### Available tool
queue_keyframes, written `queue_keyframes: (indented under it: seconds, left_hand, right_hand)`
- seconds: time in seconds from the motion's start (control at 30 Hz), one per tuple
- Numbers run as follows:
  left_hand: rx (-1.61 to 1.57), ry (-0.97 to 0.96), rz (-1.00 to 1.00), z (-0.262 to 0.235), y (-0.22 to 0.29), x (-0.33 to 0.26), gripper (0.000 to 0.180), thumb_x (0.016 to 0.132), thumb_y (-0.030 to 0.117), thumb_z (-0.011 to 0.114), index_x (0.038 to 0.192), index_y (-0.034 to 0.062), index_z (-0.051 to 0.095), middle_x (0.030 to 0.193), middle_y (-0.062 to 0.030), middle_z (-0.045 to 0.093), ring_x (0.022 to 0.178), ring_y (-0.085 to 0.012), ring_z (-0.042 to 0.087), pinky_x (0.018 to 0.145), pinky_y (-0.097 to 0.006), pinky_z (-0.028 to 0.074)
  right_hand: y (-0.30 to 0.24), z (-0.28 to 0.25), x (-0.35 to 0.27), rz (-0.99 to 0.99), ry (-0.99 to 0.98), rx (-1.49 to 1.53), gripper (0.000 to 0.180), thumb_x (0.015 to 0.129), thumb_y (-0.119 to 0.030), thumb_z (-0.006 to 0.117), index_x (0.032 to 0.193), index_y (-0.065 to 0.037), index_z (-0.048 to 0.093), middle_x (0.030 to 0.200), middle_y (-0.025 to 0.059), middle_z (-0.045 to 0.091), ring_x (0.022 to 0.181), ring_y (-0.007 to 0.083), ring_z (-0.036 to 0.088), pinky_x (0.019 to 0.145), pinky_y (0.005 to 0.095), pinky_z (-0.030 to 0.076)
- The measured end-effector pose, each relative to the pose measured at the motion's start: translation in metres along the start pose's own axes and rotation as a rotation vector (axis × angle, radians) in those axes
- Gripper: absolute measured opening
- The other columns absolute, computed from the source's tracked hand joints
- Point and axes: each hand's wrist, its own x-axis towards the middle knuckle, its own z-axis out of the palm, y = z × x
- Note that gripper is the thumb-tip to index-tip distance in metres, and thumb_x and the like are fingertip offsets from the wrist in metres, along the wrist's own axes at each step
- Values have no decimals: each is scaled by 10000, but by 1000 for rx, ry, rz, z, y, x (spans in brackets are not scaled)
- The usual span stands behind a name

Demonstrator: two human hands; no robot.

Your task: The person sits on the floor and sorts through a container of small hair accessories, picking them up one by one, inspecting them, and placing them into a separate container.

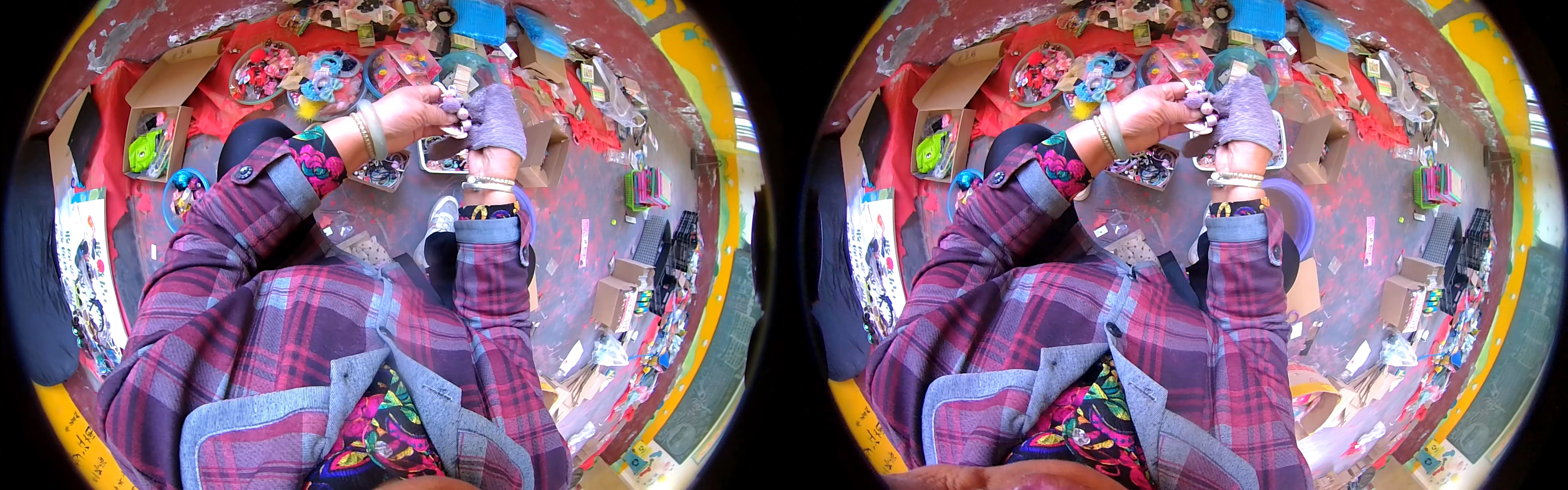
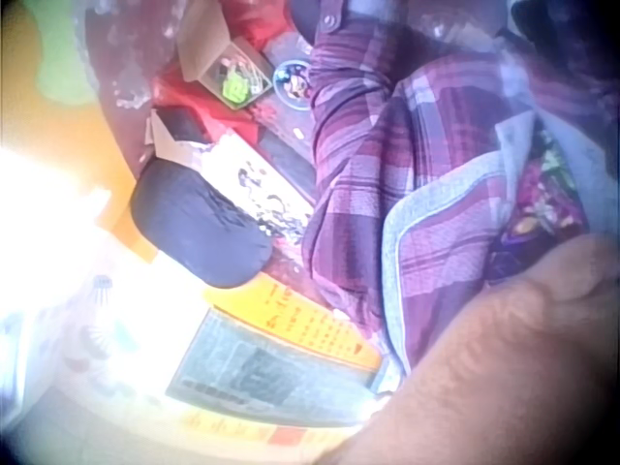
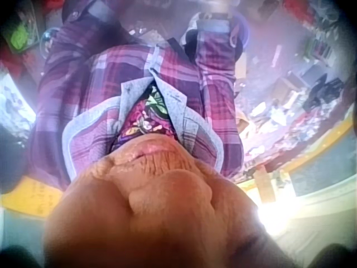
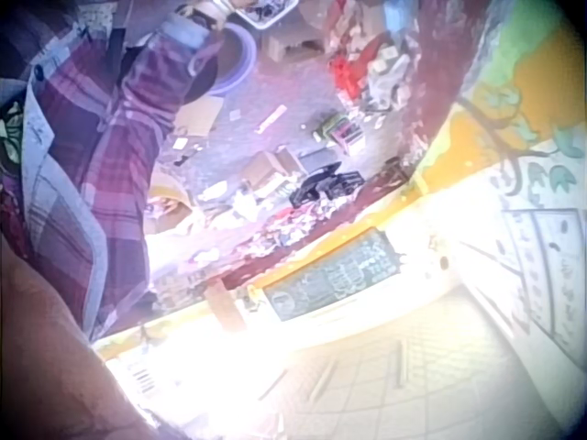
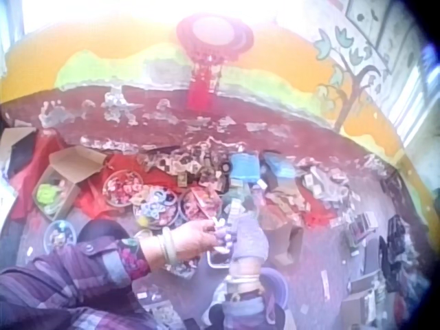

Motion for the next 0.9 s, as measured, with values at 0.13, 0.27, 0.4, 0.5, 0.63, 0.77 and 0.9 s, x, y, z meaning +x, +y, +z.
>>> queue_keyframes:
  seconds: [0.13,0.27,0.4,0.5,0.63,0.77,0.9]
  left_hand:
    - [-113,-5,22,-3,2,4,246,819,-18,491,1062,-36,459,1014,-103,543,972,-196,547,902,-297,425]
    - [-45,2,96,-3,6,3,256,838,46,501,1087,-9,477,1060,-71,544,1007,-174,528,914,-299,415]
    - [41,6,31,-4,0,4,290,843,79,507,1121,3,473,1083,-57,541,1016,-162,522,921,-308,404]
    - [11,-83,-1,-1,3,-2,305,842,65,498,1138,1,463,1094,-65,537,1023,-168,519,928,-318,396]
    - [-13,-136,-24,-5,2,-3,309,838,29,476,1143,-16,449,1108,-92,527,1041,-192,513,941,-343,389]
    - [-172,-213,26,-12,6,-4,297,830,1,463,1120,-56,438,1093,-154,518,1042,-243,512,944,-376,400]
    - [-346,-201,7,-8,20,-7,215,814,-15,462,1016,-86,444,964,-177,528,960,-291,535,895,-369,445]
  right_hand:
    - [-11,-1,2,44,-118,77,164,873,-176,476,834,-22,519,718,71,558,623,168,549,572,266,456]
    - [-10,5,-3,-327,-275,-717,205,847,-183,458,936,-26,556,890,125,586,820,206,569,722,299,440]
    - [-8,-2,3,-854,-461,-1608,283,770,-164,462,1004,-48,571,1002,161,571,927,288,548,798,352,424]
    - [-17,4,3,-733,-403,-1801,284,782,-163,453,1007,-29,562,986,170,575,921,303,549,808,355,425]
    - [-7,-8,7,-1026,-276,-1724,248,834,-202,434,918,-6,560,897,151,590,788,278,574,722,357,450]
    - [-12,5,0,18,90,-287,335,894,-319,448,874,-1,549,770,53,566,675,127,528,598,279,454]
    - [-20,-28,16,61,23,198,220,850,-239,550,930,-35,541,763,50,549,703,163,532,612,278,458]
